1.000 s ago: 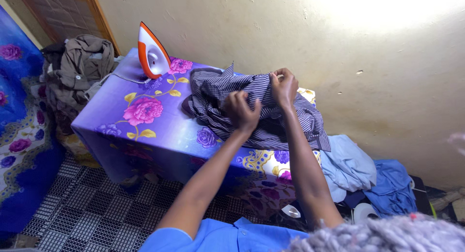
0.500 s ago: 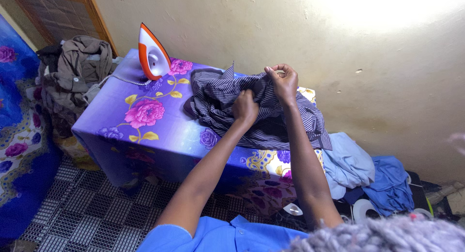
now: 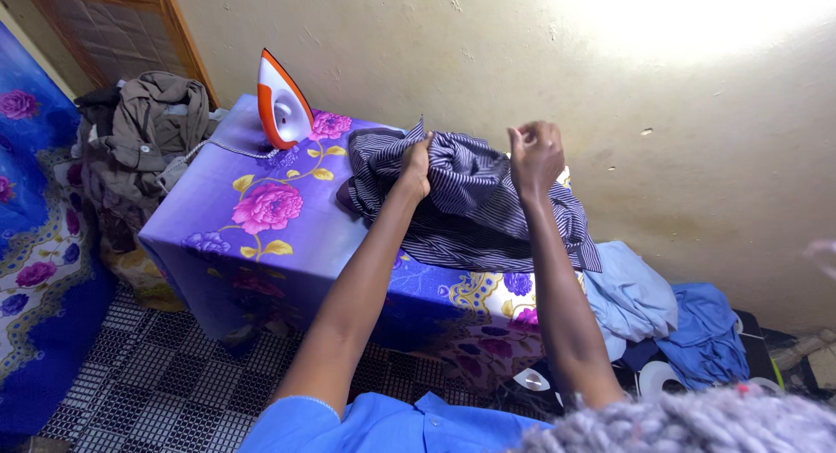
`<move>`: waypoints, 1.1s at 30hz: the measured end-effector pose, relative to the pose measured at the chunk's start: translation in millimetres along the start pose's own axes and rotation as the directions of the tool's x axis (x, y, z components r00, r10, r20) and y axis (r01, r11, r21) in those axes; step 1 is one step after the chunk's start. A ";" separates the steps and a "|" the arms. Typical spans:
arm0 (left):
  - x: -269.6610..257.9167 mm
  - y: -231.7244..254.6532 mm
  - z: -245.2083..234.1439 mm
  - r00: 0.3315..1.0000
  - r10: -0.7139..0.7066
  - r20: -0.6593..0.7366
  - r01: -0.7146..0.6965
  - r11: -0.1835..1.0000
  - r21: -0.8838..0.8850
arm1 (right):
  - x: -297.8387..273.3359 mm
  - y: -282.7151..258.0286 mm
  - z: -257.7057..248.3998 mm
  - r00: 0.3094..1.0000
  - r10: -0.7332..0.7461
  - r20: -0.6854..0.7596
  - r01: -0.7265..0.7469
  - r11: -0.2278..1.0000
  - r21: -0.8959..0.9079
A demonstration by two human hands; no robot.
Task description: The person buttons a striped shirt on a floral-patterned table. They align the placket, insert buttons through buttonholes, and smooth the fabric. An iron is visible on the table but not used.
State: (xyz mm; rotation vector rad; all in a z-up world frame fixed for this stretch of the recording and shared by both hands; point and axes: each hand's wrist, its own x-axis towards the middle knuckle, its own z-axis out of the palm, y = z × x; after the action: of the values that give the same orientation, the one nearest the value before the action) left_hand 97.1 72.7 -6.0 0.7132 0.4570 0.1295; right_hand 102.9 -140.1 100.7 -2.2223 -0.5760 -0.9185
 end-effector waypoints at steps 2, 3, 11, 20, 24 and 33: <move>-1.5 7.0 8.3 0.987 0.136 -0.089 -0.124 0.984 0.129 | 6.3 -19.0 -12.9 0.975 -0.021 0.220 -0.021 0.982 0.187; -1.4 7.8 12.3 0.982 0.173 -0.072 -0.163 0.979 0.123 | 6.3 -28.4 -18.0 0.942 -0.083 0.325 0.030 0.986 0.167; -16.9 18.3 15.3 0.971 0.239 -0.012 -0.239 0.971 0.010 | -6.4 -20.2 1.8 0.854 -0.178 0.488 0.015 0.948 0.319; -37.8 -25.6 -47.2 0.505 0.634 0.585 -0.555 -0.280 0.783 | 47.0 8.5 -6.8 0.919 -0.146 0.367 -0.230 0.558 0.797; -57.6 -55.2 -100.2 0.487 0.598 0.637 -0.521 -0.387 0.761 | 67.4 11.0 -25.4 0.958 0.022 0.284 -0.265 0.440 0.858; -44.2 22.5 -40.9 0.274 0.956 0.101 -0.118 -0.070 0.990 | 69.3 38.2 -28.2 0.956 0.150 0.251 -0.289 0.625 0.725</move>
State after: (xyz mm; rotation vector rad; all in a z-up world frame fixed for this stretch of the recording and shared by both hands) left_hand 40.2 102.5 -2.4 2.1848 0.9413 1.3065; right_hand 158.8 -176.5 151.7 -1.5352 -0.6009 -0.2535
